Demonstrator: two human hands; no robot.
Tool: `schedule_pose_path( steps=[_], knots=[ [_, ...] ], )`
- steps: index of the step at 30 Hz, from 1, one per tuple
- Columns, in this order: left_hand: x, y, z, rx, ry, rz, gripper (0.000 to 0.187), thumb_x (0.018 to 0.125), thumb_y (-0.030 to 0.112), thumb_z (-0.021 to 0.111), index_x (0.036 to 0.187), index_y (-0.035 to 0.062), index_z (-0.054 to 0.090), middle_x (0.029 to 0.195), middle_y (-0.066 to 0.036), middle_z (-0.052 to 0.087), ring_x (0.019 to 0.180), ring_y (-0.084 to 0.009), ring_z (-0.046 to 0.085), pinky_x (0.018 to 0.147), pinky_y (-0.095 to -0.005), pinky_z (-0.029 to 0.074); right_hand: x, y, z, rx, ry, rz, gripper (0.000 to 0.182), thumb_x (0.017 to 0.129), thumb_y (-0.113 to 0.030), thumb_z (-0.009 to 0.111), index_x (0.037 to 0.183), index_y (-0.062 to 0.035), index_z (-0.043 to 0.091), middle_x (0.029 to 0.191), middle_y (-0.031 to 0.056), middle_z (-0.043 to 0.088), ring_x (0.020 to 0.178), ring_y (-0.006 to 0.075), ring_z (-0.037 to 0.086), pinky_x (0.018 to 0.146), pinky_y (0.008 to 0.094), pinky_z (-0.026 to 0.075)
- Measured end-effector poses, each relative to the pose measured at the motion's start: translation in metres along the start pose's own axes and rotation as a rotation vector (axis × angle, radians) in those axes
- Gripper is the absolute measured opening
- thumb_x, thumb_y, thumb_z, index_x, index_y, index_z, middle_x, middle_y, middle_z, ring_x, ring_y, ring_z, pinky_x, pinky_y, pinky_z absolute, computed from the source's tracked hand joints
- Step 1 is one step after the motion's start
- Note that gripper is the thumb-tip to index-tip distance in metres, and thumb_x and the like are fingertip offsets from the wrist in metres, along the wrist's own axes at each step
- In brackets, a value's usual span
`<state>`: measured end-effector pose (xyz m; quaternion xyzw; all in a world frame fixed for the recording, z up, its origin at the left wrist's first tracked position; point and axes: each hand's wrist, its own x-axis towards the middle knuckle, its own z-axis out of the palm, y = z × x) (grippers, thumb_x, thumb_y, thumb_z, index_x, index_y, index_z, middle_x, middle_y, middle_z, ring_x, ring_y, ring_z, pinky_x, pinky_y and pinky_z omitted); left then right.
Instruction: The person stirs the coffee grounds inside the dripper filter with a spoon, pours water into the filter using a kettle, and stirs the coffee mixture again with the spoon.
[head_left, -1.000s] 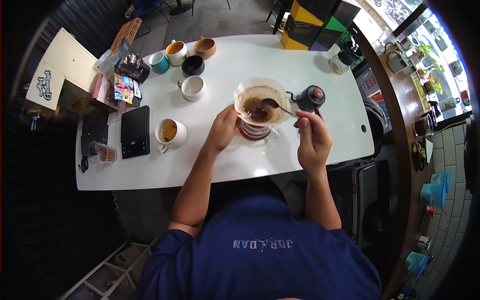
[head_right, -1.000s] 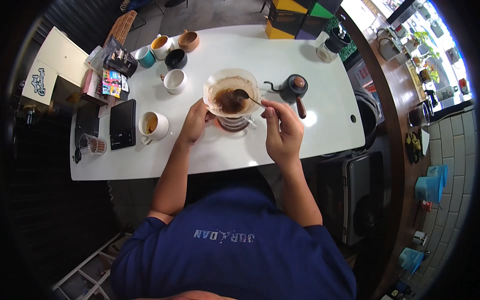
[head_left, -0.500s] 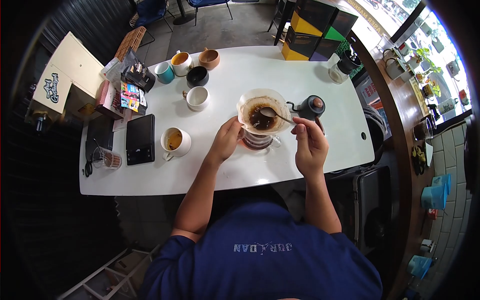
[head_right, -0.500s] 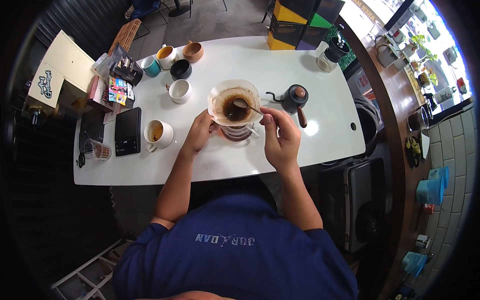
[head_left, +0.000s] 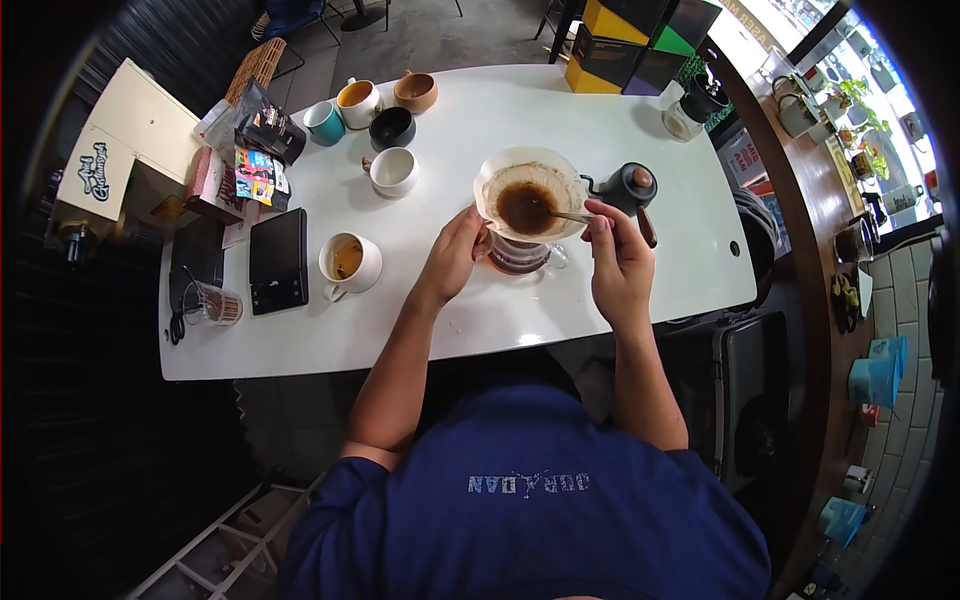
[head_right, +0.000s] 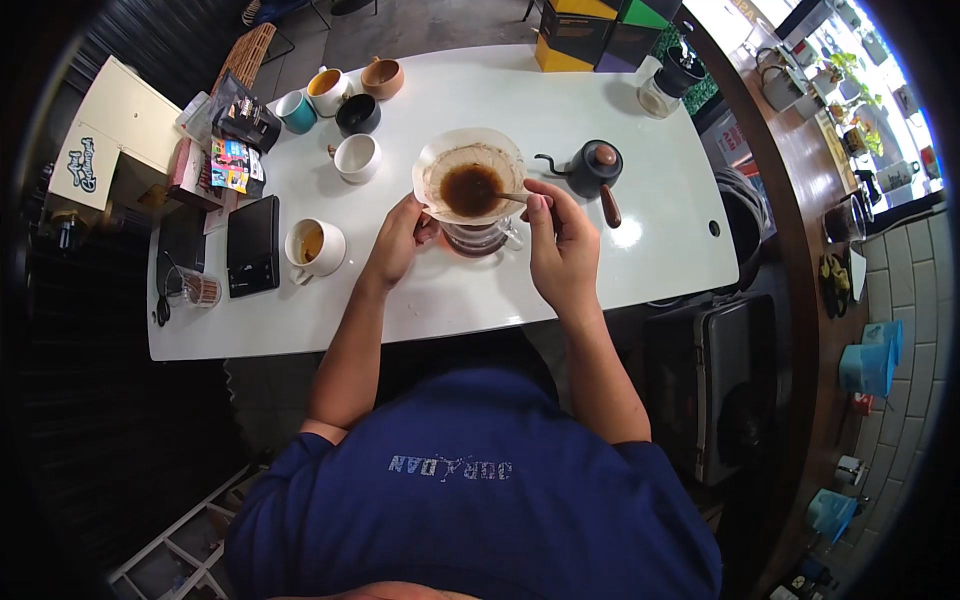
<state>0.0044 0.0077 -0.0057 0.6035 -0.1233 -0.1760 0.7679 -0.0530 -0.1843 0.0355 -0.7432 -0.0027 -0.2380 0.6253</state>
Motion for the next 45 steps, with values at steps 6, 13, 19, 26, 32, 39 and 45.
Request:
schedule_pose_path(
  steps=[6, 13, 19, 26, 32, 39, 45],
  knots=[
    [-0.001, 0.0, -0.002, 0.02, -0.004, -0.029, 0.03, 0.096, 0.031, 0.028, 0.078, 0.0105, 0.039, 0.067, 0.003, 0.036, 0.062, -0.007, 0.032, 0.057, -0.0219, 0.027, 0.002, -0.006, -0.005, -0.157, -0.034, -0.187, 0.014, 0.09, -0.004, 0.052, 0.096, 0.002, 0.063, 0.075, 0.0078, 0.06, 0.067, 0.0121, 0.058, 0.06, 0.0231, 0.045],
    [-0.003, 0.006, 0.0, 0.084, -0.008, -0.028, 0.029, 0.095, 0.031, 0.028, 0.077, 0.011, 0.038, 0.066, 0.002, 0.038, 0.062, -0.0071, 0.033, 0.058, -0.0221, 0.026, 0.009, -0.014, -0.007, -0.297, -0.064, -0.267, 0.011, 0.088, -0.002, 0.053, 0.091, 0.0029, 0.063, 0.076, 0.0092, 0.062, 0.065, 0.0131, 0.059, 0.056, 0.0232, 0.045],
    [-0.003, 0.004, 0.0, 0.079, 0.013, -0.023, 0.028, 0.095, 0.03, 0.031, 0.078, 0.0103, 0.041, 0.067, 0.003, 0.037, 0.062, -0.0062, 0.032, 0.058, -0.0214, 0.027, 0.008, -0.01, -0.002, -0.182, 0.019, -0.321, 0.011, 0.088, -0.002, 0.053, 0.089, 0.003, 0.063, 0.075, 0.0086, 0.061, 0.062, 0.0123, 0.057, 0.054, 0.0224, 0.044],
    [-0.002, 0.007, 0.004, 0.05, 0.012, -0.016, 0.026, 0.095, 0.027, 0.031, 0.085, 0.008, 0.046, 0.069, 0.004, 0.035, 0.063, -0.0058, 0.032, 0.058, -0.0208, 0.028, 0.008, -0.008, -0.002, -0.275, -0.089, -0.313, 0.011, 0.087, 0.0, 0.053, 0.09, 0.0021, 0.063, 0.072, 0.0078, 0.059, 0.062, 0.0126, 0.056, 0.055, 0.0232, 0.044],
    [-0.002, 0.005, 0.0, 0.094, 0.013, -0.03, 0.026, 0.094, 0.025, 0.031, 0.088, 0.0064, 0.049, 0.069, 0.004, 0.034, 0.062, -0.0058, 0.031, 0.058, -0.0206, 0.028, 0.011, -0.014, -0.002, -0.316, -0.031, -0.353, 0.011, 0.087, -0.001, 0.053, 0.09, 0.0018, 0.063, 0.074, 0.0085, 0.06, 0.062, 0.0138, 0.058, 0.056, 0.0239, 0.045],
    [-0.001, 0.003, -0.001, 0.093, 0.001, -0.018, 0.027, 0.094, 0.024, 0.031, 0.089, 0.0045, 0.05, 0.068, 0.004, 0.035, 0.062, -0.0057, 0.031, 0.057, -0.0203, 0.028, 0.008, -0.012, -0.001, -0.242, -0.044, -0.308, 0.011, 0.087, -0.002, 0.054, 0.09, 0.0015, 0.063, 0.075, 0.0087, 0.06, 0.062, 0.0141, 0.057, 0.056, 0.0242, 0.045],
    [-0.001, 0.002, 0.0, 0.072, 0.009, -0.014, 0.027, 0.094, 0.024, 0.032, 0.089, 0.0043, 0.05, 0.067, 0.004, 0.035, 0.061, -0.0052, 0.031, 0.056, -0.02, 0.028, 0.009, -0.011, -0.001, -0.273, -0.072, -0.347, 0.011, 0.087, -0.002, 0.053, 0.09, 0.0021, 0.063, 0.074, 0.0085, 0.06, 0.061, 0.0144, 0.057, 0.056, 0.0238, 0.044]
  ],
)
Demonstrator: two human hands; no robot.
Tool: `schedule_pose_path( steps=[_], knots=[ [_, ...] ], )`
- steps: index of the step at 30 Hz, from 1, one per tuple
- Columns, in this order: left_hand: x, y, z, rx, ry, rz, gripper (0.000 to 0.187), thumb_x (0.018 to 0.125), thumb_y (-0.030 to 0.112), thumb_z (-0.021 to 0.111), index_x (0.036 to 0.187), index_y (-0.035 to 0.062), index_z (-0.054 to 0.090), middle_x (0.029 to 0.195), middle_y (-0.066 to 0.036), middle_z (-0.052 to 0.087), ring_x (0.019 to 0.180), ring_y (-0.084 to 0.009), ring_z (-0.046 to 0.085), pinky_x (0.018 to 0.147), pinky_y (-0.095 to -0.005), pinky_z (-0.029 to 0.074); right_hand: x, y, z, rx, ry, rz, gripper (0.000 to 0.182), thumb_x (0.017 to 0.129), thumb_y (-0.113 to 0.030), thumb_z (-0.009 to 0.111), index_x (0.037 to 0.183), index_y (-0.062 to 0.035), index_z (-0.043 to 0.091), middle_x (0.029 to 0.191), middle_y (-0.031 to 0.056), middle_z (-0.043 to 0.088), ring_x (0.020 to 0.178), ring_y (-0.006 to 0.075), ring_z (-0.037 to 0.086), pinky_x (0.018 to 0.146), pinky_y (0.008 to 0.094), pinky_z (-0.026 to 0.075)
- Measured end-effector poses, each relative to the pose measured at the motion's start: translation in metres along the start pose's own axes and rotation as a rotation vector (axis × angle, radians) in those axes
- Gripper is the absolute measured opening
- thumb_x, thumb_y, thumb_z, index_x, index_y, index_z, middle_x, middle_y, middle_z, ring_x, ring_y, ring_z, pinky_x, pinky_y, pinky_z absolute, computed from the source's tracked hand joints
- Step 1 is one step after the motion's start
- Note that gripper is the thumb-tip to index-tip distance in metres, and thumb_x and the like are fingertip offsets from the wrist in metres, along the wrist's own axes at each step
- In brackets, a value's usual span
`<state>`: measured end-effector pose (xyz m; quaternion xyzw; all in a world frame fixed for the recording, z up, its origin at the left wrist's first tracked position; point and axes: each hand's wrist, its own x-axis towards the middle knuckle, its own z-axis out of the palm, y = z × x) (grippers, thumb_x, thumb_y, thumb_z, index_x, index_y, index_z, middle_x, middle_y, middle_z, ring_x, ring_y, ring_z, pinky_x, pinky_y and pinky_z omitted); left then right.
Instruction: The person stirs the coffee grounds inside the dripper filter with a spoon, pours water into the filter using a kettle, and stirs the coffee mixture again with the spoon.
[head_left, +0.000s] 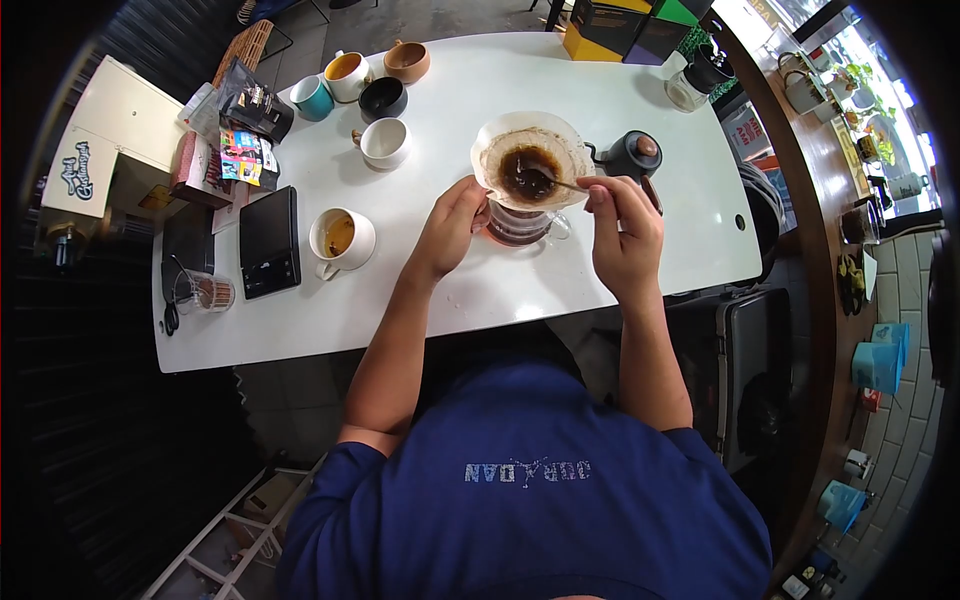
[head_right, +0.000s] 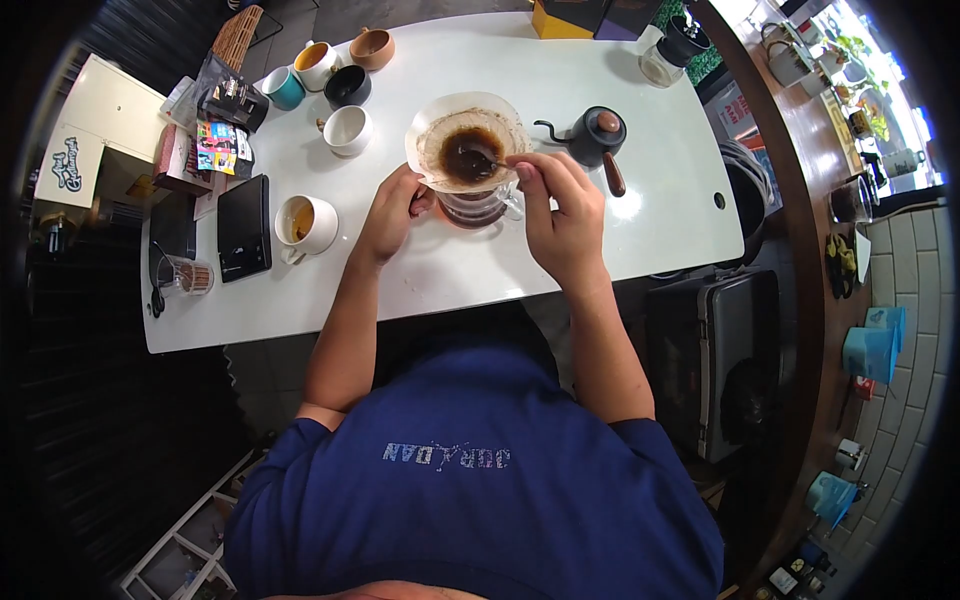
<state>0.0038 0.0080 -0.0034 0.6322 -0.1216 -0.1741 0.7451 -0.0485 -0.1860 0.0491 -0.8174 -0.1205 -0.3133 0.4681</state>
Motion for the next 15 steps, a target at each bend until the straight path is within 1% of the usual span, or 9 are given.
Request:
schedule_pose_path(
  steps=[4, 6, 7, 9, 12, 15],
  knots=[
    [-0.0011, 0.0023, 0.0004, 0.019, 0.0, -0.013, 0.027, 0.094, 0.024, 0.032, 0.09, 0.0042, 0.05, 0.066, 0.004, 0.035, 0.061, -0.005, 0.03, 0.056, -0.0198, 0.028, 0.0032, -0.0019, -0.0001, -0.011, 0.036, 0.012, 0.011, 0.087, -0.002, 0.053, 0.089, 0.0021, 0.063, 0.074, 0.0087, 0.06, 0.061, 0.0145, 0.057, 0.056, 0.0238, 0.044],
    [-0.0015, 0.0037, 0.0016, -0.004, -0.004, -0.006, 0.027, 0.094, 0.024, 0.032, 0.09, 0.0045, 0.05, 0.066, 0.004, 0.035, 0.06, -0.005, 0.03, 0.056, -0.0195, 0.027, 0.0024, 0.0005, 0.0007, -0.004, -0.031, 0.047, 0.011, 0.087, -0.001, 0.053, 0.09, 0.0021, 0.063, 0.074, 0.0088, 0.059, 0.061, 0.0146, 0.057, 0.056, 0.0241, 0.044],
    [-0.0009, 0.0034, 0.0015, -0.004, -0.005, -0.004, 0.027, 0.094, 0.024, 0.032, 0.09, 0.0045, 0.05, 0.066, 0.004, 0.035, 0.06, -0.005, 0.03, 0.056, -0.0195, 0.027, 0.0015, 0.0006, 0.001, -0.004, -0.03, 0.046, 0.011, 0.087, -0.001, 0.053, 0.09, 0.0021, 0.063, 0.074, 0.0088, 0.059, 0.061, 0.0146, 0.057, 0.056, 0.0241, 0.044],
    [-0.0008, 0.0015, 0.0003, -0.025, -0.016, -0.006, 0.028, 0.094, 0.025, 0.032, 0.092, 0.0041, 0.051, 0.066, 0.004, 0.035, 0.06, -0.005, 0.03, 0.056, -0.0194, 0.027, -0.0013, -0.0006, 0.0025, 0.015, 0.038, 0.018, 0.011, 0.087, -0.001, 0.053, 0.091, 0.0021, 0.063, 0.074, 0.0091, 0.059, 0.061, 0.0148, 0.057, 0.055, 0.0244, 0.044],
    [-0.001, 0.0001, -0.0009, -0.008, -0.013, -0.011, 0.029, 0.095, 0.026, 0.033, 0.096, 0.0035, 0.052, 0.066, 0.005, 0.034, 0.06, -0.005, 0.03, 0.056, -0.0195, 0.027, -0.0023, 0.0009, 0.0054, -0.018, 0.046, -0.007, 0.011, 0.087, -0.001, 0.053, 0.092, 0.0019, 0.063, 0.073, 0.0091, 0.059, 0.061, 0.0149, 0.056, 0.055, 0.0247, 0.044],
    [-0.0001, -0.0018, -0.0011, -0.038, -0.026, -0.021, 0.03, 0.095, 0.027, 0.034, 0.098, 0.0033, 0.053, 0.066, 0.005, 0.034, 0.06, -0.005, 0.03, 0.056, -0.0196, 0.027, -0.0054, 0.0015, 0.0053, 0.0, 0.045, 0.018, 0.011, 0.087, 0.0, 0.053, 0.092, 0.0018, 0.063, 0.074, 0.0092, 0.059, 0.061, 0.0149, 0.056, 0.055, 0.0249, 0.044]
  ],
)
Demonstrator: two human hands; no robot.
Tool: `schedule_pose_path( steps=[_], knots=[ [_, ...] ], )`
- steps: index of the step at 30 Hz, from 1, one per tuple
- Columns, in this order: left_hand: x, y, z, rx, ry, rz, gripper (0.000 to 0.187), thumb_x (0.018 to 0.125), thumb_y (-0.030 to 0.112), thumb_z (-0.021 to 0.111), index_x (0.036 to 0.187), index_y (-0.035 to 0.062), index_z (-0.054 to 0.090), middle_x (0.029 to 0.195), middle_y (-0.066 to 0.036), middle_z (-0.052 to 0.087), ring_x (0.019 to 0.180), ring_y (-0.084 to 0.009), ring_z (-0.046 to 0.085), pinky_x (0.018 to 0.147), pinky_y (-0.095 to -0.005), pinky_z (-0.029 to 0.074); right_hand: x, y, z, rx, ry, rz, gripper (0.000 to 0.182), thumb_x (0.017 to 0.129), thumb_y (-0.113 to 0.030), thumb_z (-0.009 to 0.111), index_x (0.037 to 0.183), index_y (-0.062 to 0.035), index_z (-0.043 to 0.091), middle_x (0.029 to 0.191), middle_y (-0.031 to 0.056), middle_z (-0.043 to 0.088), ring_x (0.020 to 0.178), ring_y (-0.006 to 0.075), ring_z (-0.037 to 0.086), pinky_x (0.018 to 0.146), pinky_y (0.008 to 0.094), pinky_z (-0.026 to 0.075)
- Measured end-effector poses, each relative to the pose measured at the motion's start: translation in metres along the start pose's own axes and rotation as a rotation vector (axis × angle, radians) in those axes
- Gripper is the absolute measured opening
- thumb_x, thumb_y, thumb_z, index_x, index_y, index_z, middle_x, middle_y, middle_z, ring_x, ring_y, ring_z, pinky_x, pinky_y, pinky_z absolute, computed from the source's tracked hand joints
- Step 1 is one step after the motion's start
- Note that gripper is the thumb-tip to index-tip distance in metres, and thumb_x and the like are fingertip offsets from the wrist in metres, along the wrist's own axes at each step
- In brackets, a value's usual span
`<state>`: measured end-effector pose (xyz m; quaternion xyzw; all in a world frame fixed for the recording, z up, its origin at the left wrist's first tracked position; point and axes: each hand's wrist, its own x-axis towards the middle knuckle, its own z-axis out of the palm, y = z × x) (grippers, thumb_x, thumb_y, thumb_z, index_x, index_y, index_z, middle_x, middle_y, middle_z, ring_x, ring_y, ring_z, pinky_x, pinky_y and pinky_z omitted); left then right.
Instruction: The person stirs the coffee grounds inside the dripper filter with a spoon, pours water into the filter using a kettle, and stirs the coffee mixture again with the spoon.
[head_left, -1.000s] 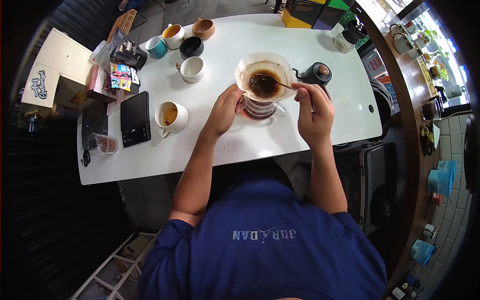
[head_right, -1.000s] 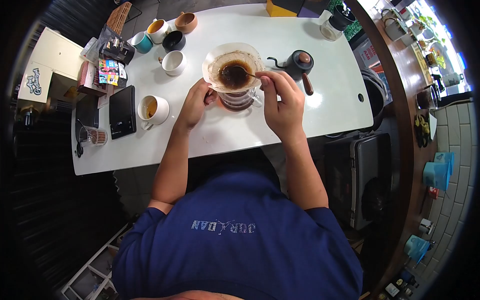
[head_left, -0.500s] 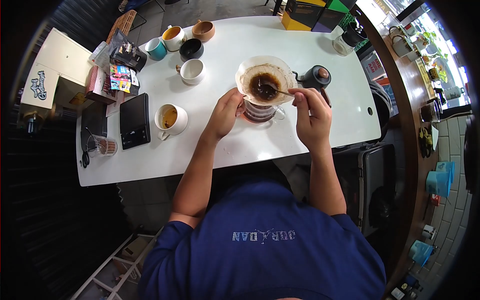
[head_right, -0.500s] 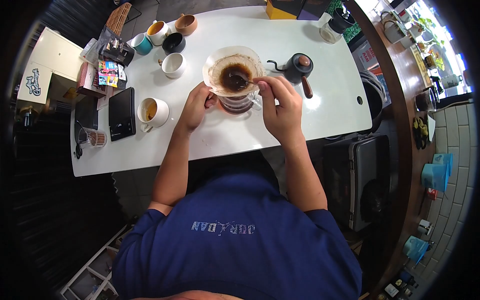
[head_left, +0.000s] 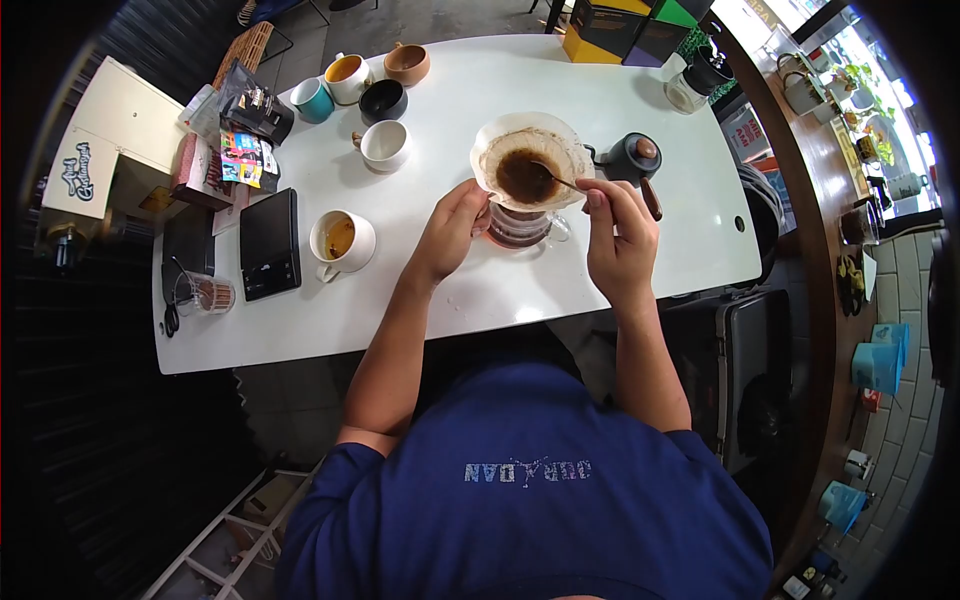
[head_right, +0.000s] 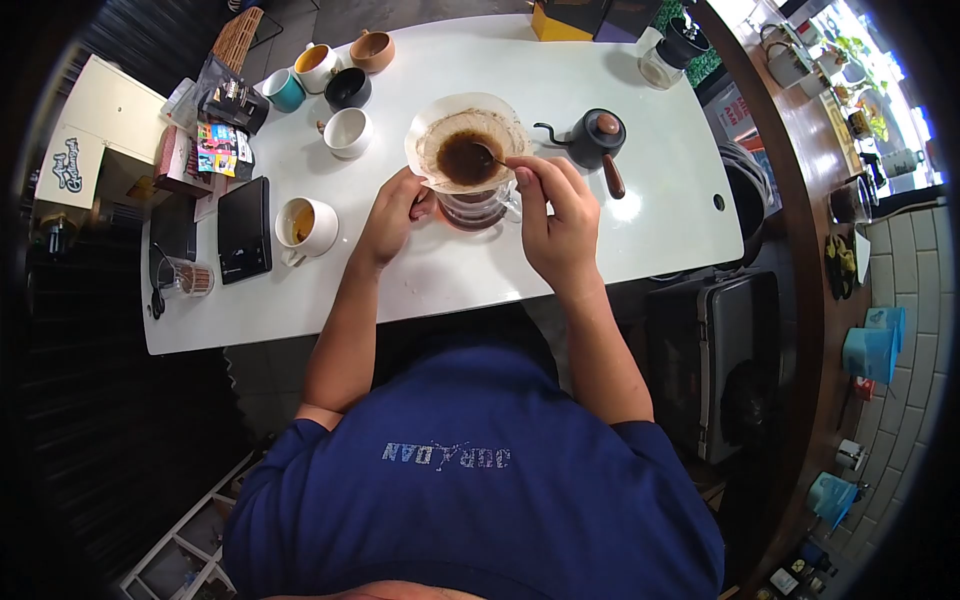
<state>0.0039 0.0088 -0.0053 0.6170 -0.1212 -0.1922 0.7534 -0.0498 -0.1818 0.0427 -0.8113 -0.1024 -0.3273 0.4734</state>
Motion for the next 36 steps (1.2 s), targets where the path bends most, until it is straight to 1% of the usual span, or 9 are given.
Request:
schedule_pose_path(
  steps=[4, 6, 10, 12, 19, 26, 29, 31, 36],
  knots=[
    [-0.001, -0.001, 0.001, -0.005, -0.003, 0.012, 0.03, 0.095, 0.027, 0.034, 0.096, 0.0035, 0.052, 0.066, 0.005, 0.033, 0.06, -0.0051, 0.03, 0.055, -0.0196, 0.027, 0.0, -0.002, -0.002, 0.001, 0.058, -0.018, 0.011, 0.087, 0.0, 0.053, 0.092, 0.0019, 0.063, 0.074, 0.0094, 0.059, 0.061, 0.015, 0.057, 0.056, 0.0247, 0.044],
    [0.0, -0.001, 0.001, -0.003, 0.006, 0.011, 0.029, 0.095, 0.027, 0.034, 0.095, 0.0036, 0.051, 0.067, 0.005, 0.033, 0.06, -0.0051, 0.03, 0.055, -0.0199, 0.027, 0.002, -0.002, -0.004, -0.007, -0.029, 0.035, 0.011, 0.087, 0.0, 0.053, 0.092, 0.0021, 0.062, 0.075, 0.0098, 0.059, 0.061, 0.015, 0.057, 0.056, 0.0245, 0.045],
    [0.0, -0.003, 0.0, -0.025, -0.007, 0.011, 0.028, 0.095, 0.026, 0.034, 0.093, 0.0037, 0.051, 0.067, 0.005, 0.033, 0.06, -0.005, 0.03, 0.055, -0.0204, 0.027, 0.001, -0.005, -0.004, 0.041, 0.008, 0.054, 0.011, 0.087, 0.0, 0.053, 0.092, 0.0021, 0.063, 0.074, 0.0097, 0.059, 0.062, 0.0153, 0.057, 0.057, 0.0244, 0.045],
    [0.0, -0.003, 0.0, -0.001, -0.006, 0.031, 0.027, 0.096, 0.026, 0.034, 0.091, 0.0042, 0.05, 0.067, 0.004, 0.033, 0.06, -0.0052, 0.031, 0.055, -0.0209, 0.028, 0.0, -0.003, -0.004, 0.071, -0.046, 0.06, 0.011, 0.087, -0.001, 0.053, 0.091, 0.0017, 0.063, 0.073, 0.0094, 0.059, 0.063, 0.0157, 0.057, 0.057, 0.0248, 0.045],
    [-0.001, -0.002, 0.001, -0.03, -0.003, 0.043, 0.027, 0.096, 0.025, 0.033, 0.088, 0.0048, 0.048, 0.068, 0.005, 0.033, 0.06, -0.0055, 0.031, 0.055, -0.0208, 0.027, -0.001, -0.011, -0.004, 0.053, -0.07, 0.013, 0.01, 0.086, -0.001, 0.054, 0.091, 0.001, 0.063, 0.071, 0.0092, 0.057, 0.061, 0.0168, 0.055, 0.055, 0.0261, 0.043],
    [-0.001, -0.004, 0.001, -0.024, -0.01, 0.036, 0.03, 0.096, 0.027, 0.033, 0.098, 0.0035, 0.051, 0.068, 0.005, 0.033, 0.06, -0.005, 0.03, 0.055, -0.0198, 0.027, -0.004, -0.009, -0.003, 0.019, -0.035, -0.027, 0.009, 0.086, 0.0, 0.055, 0.09, 0.0008, 0.063, 0.07, 0.0088, 0.056, 0.059, 0.0165, 0.055, 0.053, 0.0264, 0.042],
    [-0.001, -0.005, 0.0, -0.014, -0.017, 0.044, 0.031, 0.097, 0.028, 0.033, 0.1, 0.0031, 0.051, 0.068, 0.005, 0.034, 0.06, -0.0048, 0.03, 0.055, -0.0196, 0.027, -0.001, -0.009, -0.004, 0.003, -0.073, -0.024, 0.009, 0.085, 0.0, 0.055, 0.089, 0.0016, 0.063, 0.069, 0.0097, 0.057, 0.059, 0.0165, 0.055, 0.053, 0.0262, 0.043],
    [0.0, -0.005, 0.0, -0.022, -0.025, 0.054, 0.031, 0.097, 0.028, 0.033, 0.1, 0.003, 0.051, 0.068, 0.005, 0.035, 0.06, -0.0048, 0.03, 0.055, -0.0195, 0.027, 0.001, -0.007, -0.006, 0.008, 0.047, -0.06, 0.009, 0.085, 0.0, 0.055, 0.089, 0.0018, 0.063, 0.07, 0.0104, 0.058, 0.059, 0.0165, 0.055, 0.054, 0.026, 0.043],
    [0.0, -0.005, 0.0, -0.021, -0.017, 0.035, 0.031, 0.096, 0.027, 0.033, 0.1, 0.0028, 0.052, 0.066, 0.005, 0.035, 0.059, -0.0049, 0.03, 0.055, -0.0196, 0.027, 0.006, -0.003, -0.007, -0.022, -0.039, -0.052, 0.009, 0.085, 0.0, 0.055, 0.089, 0.0011, 0.063, 0.072, 0.0096, 0.059, 0.059, 0.0158, 0.056, 0.054, 0.0253, 0.043]
  ],
)
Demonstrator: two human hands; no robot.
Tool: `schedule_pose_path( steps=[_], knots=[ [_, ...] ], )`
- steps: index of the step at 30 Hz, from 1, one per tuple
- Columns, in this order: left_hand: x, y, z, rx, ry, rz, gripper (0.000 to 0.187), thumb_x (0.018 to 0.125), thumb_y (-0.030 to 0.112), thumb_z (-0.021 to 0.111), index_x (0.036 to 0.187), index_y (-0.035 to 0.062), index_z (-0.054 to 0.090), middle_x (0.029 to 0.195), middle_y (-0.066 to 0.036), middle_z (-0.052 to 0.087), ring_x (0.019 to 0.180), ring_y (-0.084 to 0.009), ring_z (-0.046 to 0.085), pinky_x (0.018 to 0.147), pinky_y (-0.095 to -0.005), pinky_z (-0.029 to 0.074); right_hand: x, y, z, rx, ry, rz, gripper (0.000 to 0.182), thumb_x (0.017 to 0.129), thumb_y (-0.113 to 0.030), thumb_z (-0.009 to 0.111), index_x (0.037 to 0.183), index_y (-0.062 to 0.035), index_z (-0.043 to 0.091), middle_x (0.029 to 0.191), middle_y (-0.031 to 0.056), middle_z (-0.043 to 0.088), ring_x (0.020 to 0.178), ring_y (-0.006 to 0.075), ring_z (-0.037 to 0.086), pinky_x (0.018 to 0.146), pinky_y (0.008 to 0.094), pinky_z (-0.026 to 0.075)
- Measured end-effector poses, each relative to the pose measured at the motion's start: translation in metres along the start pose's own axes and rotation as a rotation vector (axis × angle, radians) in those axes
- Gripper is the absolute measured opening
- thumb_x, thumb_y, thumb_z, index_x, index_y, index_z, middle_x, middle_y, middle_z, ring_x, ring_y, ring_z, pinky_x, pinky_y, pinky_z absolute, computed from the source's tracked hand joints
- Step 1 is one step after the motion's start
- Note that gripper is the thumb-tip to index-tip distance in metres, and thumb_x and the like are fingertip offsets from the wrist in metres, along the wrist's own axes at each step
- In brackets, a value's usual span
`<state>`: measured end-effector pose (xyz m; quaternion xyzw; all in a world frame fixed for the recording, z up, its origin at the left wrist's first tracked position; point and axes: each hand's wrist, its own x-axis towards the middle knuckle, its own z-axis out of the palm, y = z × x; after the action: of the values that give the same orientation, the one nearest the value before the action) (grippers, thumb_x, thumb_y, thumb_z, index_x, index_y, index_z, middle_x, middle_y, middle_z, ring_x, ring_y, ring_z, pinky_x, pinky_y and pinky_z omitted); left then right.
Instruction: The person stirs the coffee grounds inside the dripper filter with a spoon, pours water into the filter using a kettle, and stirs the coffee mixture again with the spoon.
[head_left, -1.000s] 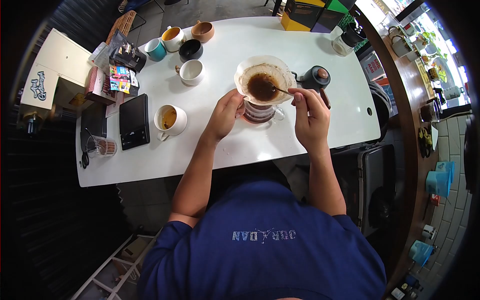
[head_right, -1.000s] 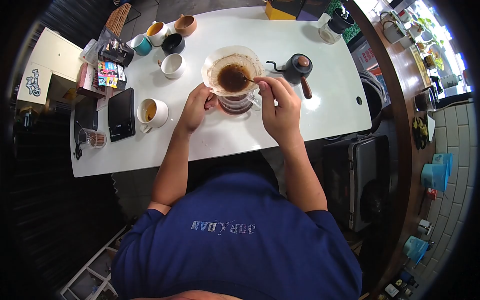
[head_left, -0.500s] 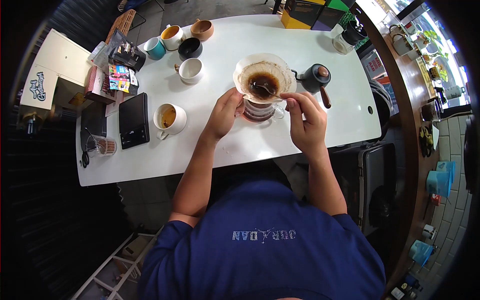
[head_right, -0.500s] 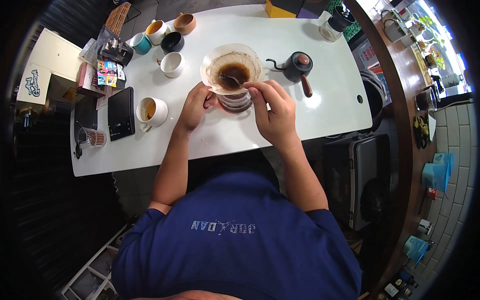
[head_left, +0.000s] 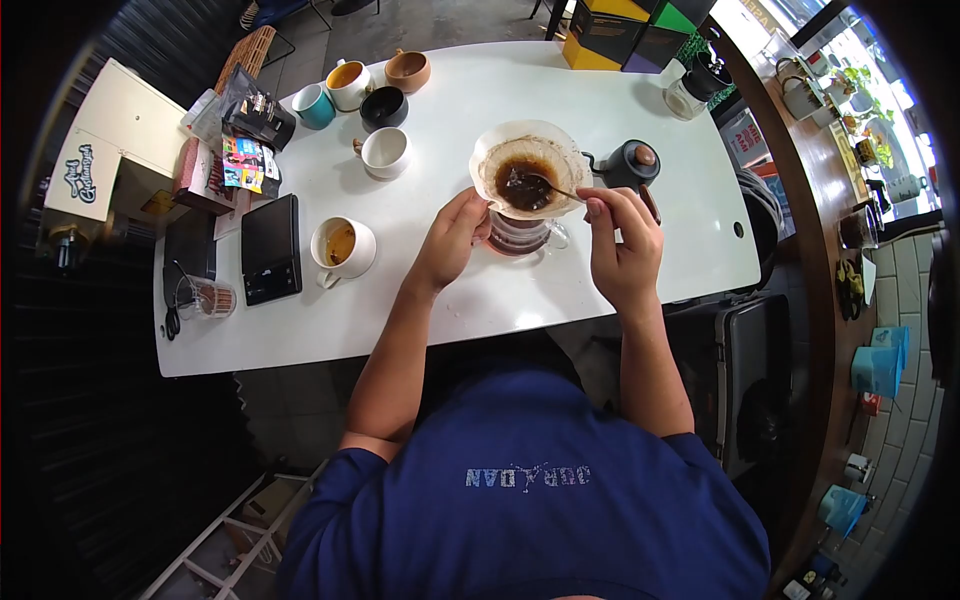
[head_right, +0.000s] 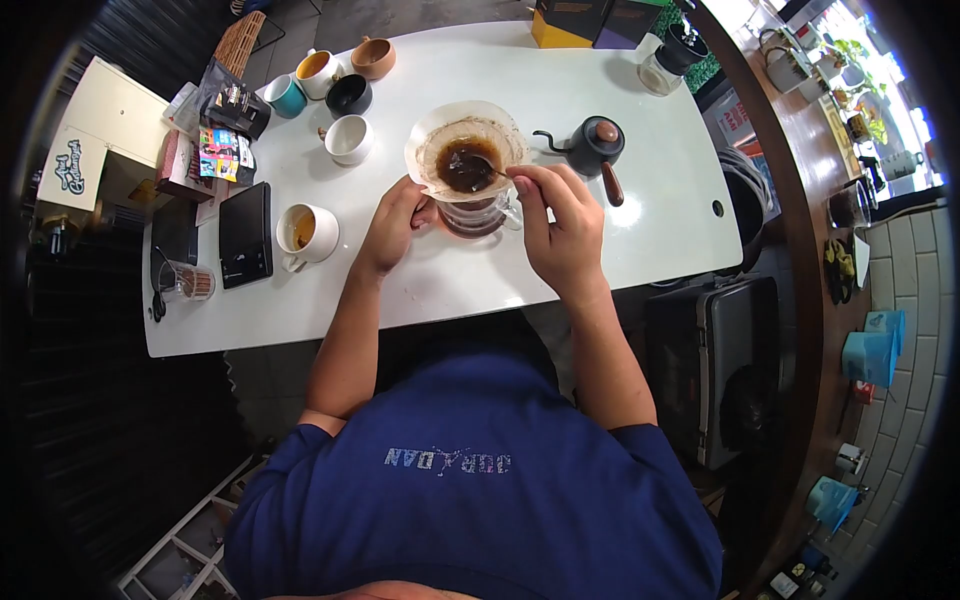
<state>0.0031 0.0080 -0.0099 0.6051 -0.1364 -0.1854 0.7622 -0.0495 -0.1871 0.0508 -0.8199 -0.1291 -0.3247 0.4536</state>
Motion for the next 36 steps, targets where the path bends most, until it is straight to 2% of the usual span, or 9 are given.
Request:
schedule_pose_path(
  steps=[2, 15, 18, 21, 23, 27, 30, 33, 36],
  knots=[
    [0.001, 0.0, 0.0, -0.003, 0.0, 0.004, 0.031, 0.096, 0.026, 0.033, 0.1, 0.0027, 0.052, 0.066, 0.005, 0.035, 0.059, -0.0049, 0.03, 0.055, -0.0196, 0.027, 0.001, -0.002, -0.001, -0.019, 0.05, -0.021, 0.009, 0.085, 0.0, 0.055, 0.089, 0.0013, 0.063, 0.072, 0.0091, 0.059, 0.06, 0.0155, 0.056, 0.054, 0.0253, 0.043],
    [0.0, 0.002, 0.001, 0.011, -0.008, 0.005, 0.03, 0.096, 0.024, 0.032, 0.102, 0.0023, 0.051, 0.066, 0.005, 0.035, 0.059, -0.0049, 0.029, 0.055, -0.0197, 0.027, 0.002, -0.004, 0.001, 0.001, -0.031, 0.022, 0.008, 0.086, -0.001, 0.055, 0.088, 0.0015, 0.062, 0.072, 0.0085, 0.058, 0.061, 0.0148, 0.055, 0.055, 0.0249, 0.043],
    [0.001, -0.002, -0.001, 0.022, -0.006, 0.004, 0.031, 0.096, 0.024, 0.031, 0.105, 0.002, 0.051, 0.067, 0.005, 0.035, 0.059, -0.005, 0.029, 0.055, -0.0198, 0.027, 0.0, -0.003, 0.004, 0.065, 0.034, 0.031, 0.008, 0.086, -0.001, 0.055, 0.089, 0.0016, 0.062, 0.072, 0.0087, 0.058, 0.062, 0.0151, 0.055, 0.055, 0.025, 0.043],
    [0.001, -0.003, -0.003, 0.014, -0.023, 0.005, 0.033, 0.097, 0.025, 0.031, 0.108, 0.0021, 0.051, 0.068, 0.005, 0.034, 0.059, -0.0051, 0.028, 0.055, -0.0198, 0.027, -0.001, -0.001, 0.004, 0.051, -0.051, 0.046, 0.009, 0.086, 0.0, 0.054, 0.089, 0.002, 0.062, 0.072, 0.0089, 0.058, 0.062, 0.015, 0.056, 0.055, 0.0246, 0.043],
    [0.002, -0.001, -0.002, 0.019, -0.024, 0.011, 0.033, 0.097, 0.026, 0.031, 0.109, 0.0022, 0.051, 0.067, 0.005, 0.034, 0.059, -0.0051, 0.028, 0.055, -0.0197, 0.027, -0.003, -0.003, 0.004, 0.06, 0.052, 0.078, 0.01, 0.087, -0.002, 0.054, 0.091, 0.002, 0.062, 0.073, 0.0088, 0.058, 0.063, 0.0137, 0.056, 0.056, 0.0241, 0.043],
    [0.0, -0.001, -0.002, 0.032, -0.021, 0.012, 0.034, 0.097, 0.026, 0.03, 0.111, 0.0024, 0.051, 0.067, 0.005, 0.033, 0.059, -0.0051, 0.028, 0.055, -0.0196, 0.026, 0.002, -0.002, 0.006, 0.05, 0.029, 0.135, 0.011, 0.088, -0.003, 0.053, 0.092, 0.0025, 0.062, 0.074, 0.0081, 0.059, 0.064, 0.0124, 0.056, 0.056, 0.0236, 0.044],
    [0.001, -0.003, -0.004, 0.034, -0.04, 0.013, 0.034, 0.097, 0.026, 0.03, 0.111, 0.0023, 0.05, 0.067, 0.005, 0.033, 0.059, -0.0051, 0.028, 0.054, -0.0196, 0.026, -0.004, 0.008, 0.009, 0.112, 0.156, 0.205, 0.012, 0.089, -0.004, 0.052, 0.094, 0.0033, 0.061, 0.075, 0.0076, 0.059, 0.065, 0.0116, 0.056, 0.058, 0.0226, 0.044],
    [0.001, -0.002, -0.003, 0.022, -0.033, -0.009, 0.034, 0.097, 0.026, 0.03, 0.111, 0.0024, 0.05, 0.067, 0.005, 0.033, 0.059, -0.0051, 0.028, 0.053, -0.0197, 0.026, -0.001, 0.005, 0.006, 0.067, 0.106, 0.084, 0.012, 0.089, -0.004, 0.052, 0.093, 0.0031, 0.062, 0.075, 0.0081, 0.059, 0.064, 0.0119, 0.056, 0.057, 0.0225, 0.044],
    [0.001, 0.0, -0.002, 0.02, -0.026, 0.0, 0.034, 0.097, 0.026, 0.03, 0.111, 0.0025, 0.05, 0.066, 0.006, 0.032, 0.058, -0.0051, 0.027, 0.053, -0.0196, 0.026, 0.0, -0.001, 0.003, -0.003, 0.012, 0.081, 0.012, 0.089, -0.003, 0.051, 0.092, 0.0032, 0.062, 0.075, 0.0085, 0.059, 0.063, 0.0129, 0.056, 0.056, 0.0232, 0.045]
  ],
)
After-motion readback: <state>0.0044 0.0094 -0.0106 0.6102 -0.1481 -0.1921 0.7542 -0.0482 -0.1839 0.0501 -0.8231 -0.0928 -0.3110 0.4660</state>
